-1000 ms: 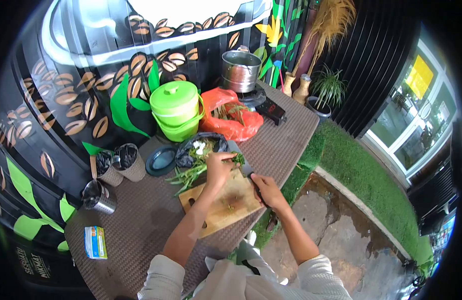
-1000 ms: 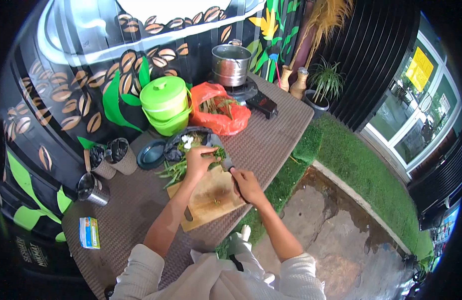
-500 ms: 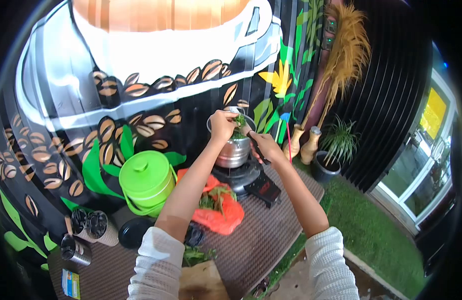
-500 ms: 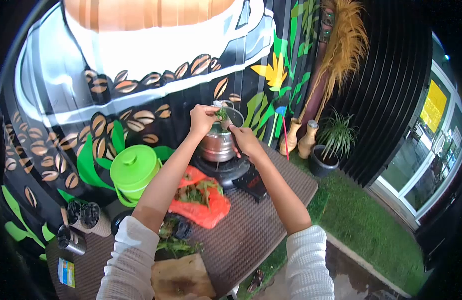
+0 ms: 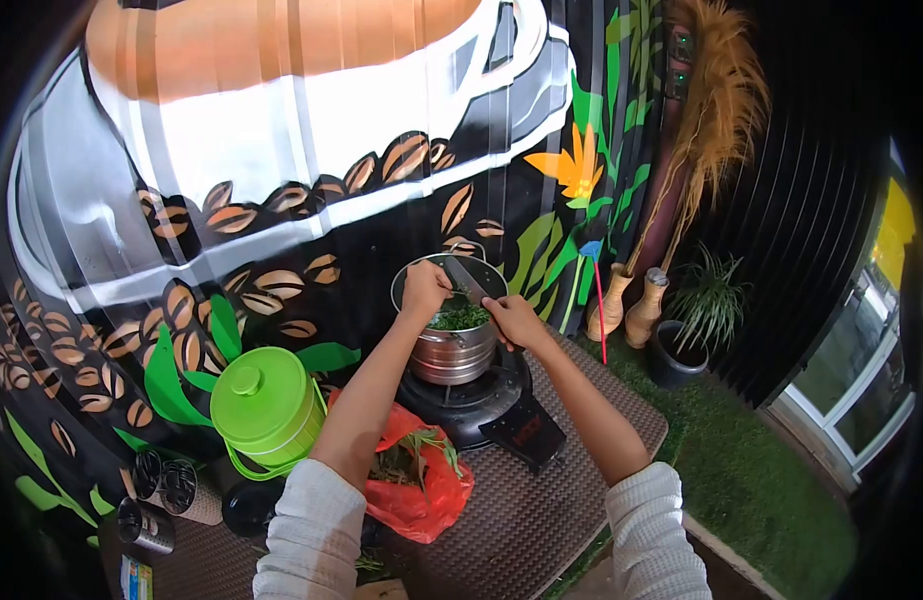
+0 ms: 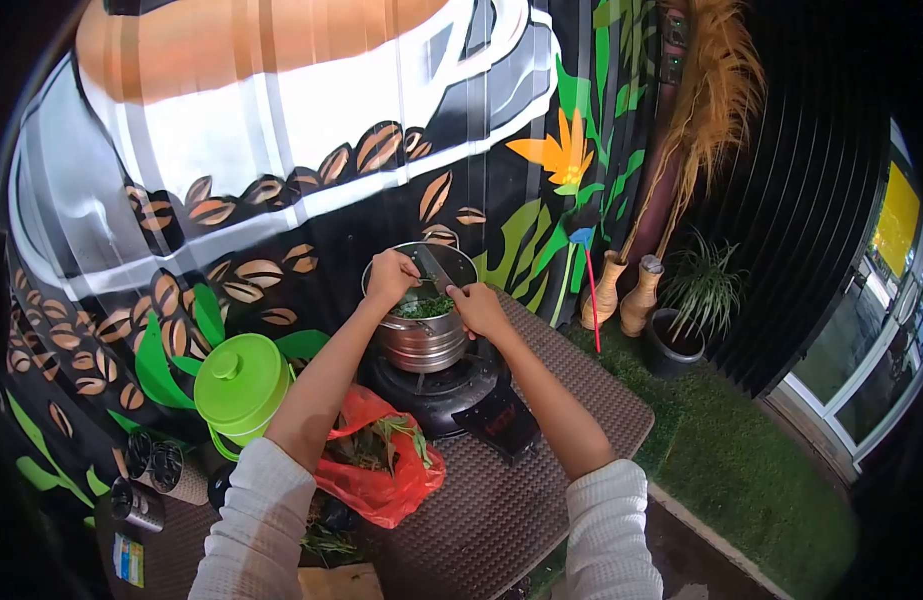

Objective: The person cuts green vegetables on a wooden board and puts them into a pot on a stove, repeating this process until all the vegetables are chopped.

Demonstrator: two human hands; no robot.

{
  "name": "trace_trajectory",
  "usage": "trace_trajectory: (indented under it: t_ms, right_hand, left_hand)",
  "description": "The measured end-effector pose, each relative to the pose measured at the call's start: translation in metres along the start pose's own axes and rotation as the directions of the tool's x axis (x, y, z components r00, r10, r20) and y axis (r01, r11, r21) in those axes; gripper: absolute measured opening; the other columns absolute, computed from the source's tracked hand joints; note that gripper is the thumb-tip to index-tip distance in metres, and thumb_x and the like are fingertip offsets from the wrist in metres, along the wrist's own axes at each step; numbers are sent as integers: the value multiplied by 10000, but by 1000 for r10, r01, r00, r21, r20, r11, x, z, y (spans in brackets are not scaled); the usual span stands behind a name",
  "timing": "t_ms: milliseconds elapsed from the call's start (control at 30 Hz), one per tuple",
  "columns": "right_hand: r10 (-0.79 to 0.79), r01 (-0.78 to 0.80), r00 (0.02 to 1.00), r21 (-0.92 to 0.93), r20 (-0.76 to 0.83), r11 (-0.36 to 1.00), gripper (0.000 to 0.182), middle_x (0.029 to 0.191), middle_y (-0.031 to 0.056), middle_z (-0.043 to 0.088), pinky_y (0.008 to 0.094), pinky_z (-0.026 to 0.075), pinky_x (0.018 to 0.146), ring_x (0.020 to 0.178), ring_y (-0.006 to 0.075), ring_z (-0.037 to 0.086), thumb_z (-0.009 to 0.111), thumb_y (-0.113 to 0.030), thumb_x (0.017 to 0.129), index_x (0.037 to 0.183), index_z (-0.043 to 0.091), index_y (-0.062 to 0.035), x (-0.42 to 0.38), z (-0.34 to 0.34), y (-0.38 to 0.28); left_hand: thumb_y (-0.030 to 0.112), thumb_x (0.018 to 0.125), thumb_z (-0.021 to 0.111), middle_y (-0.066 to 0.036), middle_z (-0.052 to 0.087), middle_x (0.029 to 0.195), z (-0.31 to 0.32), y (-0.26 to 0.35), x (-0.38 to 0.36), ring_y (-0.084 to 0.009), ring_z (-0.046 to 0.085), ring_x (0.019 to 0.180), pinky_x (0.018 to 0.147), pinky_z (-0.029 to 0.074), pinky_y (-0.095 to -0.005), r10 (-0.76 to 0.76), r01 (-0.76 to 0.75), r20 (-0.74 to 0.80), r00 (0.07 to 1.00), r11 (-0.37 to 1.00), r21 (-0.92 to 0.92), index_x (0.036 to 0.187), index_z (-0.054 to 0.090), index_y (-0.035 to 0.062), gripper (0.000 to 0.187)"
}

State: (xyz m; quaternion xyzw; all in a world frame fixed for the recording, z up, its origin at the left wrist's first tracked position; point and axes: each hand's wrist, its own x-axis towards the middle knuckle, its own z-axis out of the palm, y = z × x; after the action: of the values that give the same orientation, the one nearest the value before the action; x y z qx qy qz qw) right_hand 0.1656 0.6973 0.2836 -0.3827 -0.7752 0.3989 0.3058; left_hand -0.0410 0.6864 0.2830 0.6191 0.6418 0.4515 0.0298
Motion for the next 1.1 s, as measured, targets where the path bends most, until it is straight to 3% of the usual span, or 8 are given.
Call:
trace_trajectory:
  t_ms: [133, 200, 500, 600, 833, 900, 933, 1100]
  right_hand:
    - [41, -51, 998, 216, 51, 975, 472, 436, 76, 483, 302, 375, 333, 322, 163, 466, 496, -341, 932, 628, 534, 19, 7, 7, 12]
    - [44, -61, 997, 275, 67, 959, 470, 433, 69, 475, 298, 363, 327, 316, 158, 452, 488, -333, 939, 619, 525, 9, 8, 9, 15]
    - [31, -49, 997, 294, 65, 955, 433, 448, 43, 464, 271, 329, 331, 320, 132, 422, 465, -361, 952, 681, 506, -26, 2, 7, 14]
    - [29, -49, 997, 299, 73, 953, 432, 444, 43, 462, 271, 327, 328, 316, 131, 421, 465, -363, 952, 687, 506, -24, -5, 5, 15]
    - [0, -32, 995, 339, 95, 940, 442, 426, 59, 460, 281, 332, 311, 313, 138, 436, 474, -344, 953, 676, 510, -2, -16, 5, 18]
    - [10, -47, 995, 363, 103, 931, 441, 428, 57, 459, 277, 330, 311, 311, 136, 429, 472, -348, 954, 680, 510, -4, -20, 3, 17]
    - [10, -51, 994, 385, 108, 921, 440, 428, 56, 456, 274, 327, 312, 309, 135, 422, 469, -349, 956, 683, 510, -6, -22, 3, 16]
    - [9, -53, 994, 399, 111, 915, 442, 427, 55, 449, 272, 324, 313, 306, 135, 411, 466, -353, 956, 684, 510, -8, -25, 4, 14]
  left_hand:
    - [-58, 640, 670, -137, 683, 720, 8, -8, 1, -243, 670, 656, 660, 542, -316, 10, -9, -16, 1000, 998, 66, 734, 722, 11, 128]
    - [-55, 636, 670, -142, 682, 737, 11, -13, 0, -253, 665, 657, 660, 538, -326, 363, -294, -162, 918, 894, 338, 765, 723, 12, 155]
    - [-104, 592, 665, -140, 681, 701, 4, 1, -3, -178, 670, 641, 634, 534, -273, 89, -94, -125, 988, 995, -33, 760, 730, 19, 219]
    - [-100, 613, 653, -130, 683, 690, 2, 3, -7, -166, 668, 623, 634, 535, -271, 113, -119, -55, 992, 984, -130, 765, 732, 21, 210]
    - [-91, 706, 561, -165, 690, 800, 8, 11, -12, -245, 686, 746, 725, 534, -302, 123, -120, -117, 985, 992, 33, 844, 717, -10, 223]
    - [-112, 720, 488, -193, 677, 920, 15, 12, -12, -324, 664, 876, 807, 517, -340, 208, -154, -382, 901, 974, 167, 944, 700, -1, 328]
    - [-112, 720, 488, -193, 677, 920, 16, 12, -13, -324, 664, 876, 807, 517, -340, 205, -151, -384, 901, 975, 166, 944, 700, -1, 328]
    - [-97, 725, 472, -210, 655, 1004, 11, 21, -22, -342, 635, 965, 862, 499, -353, 238, -238, -21, 971, 971, 13, 1019, 673, -8, 368]
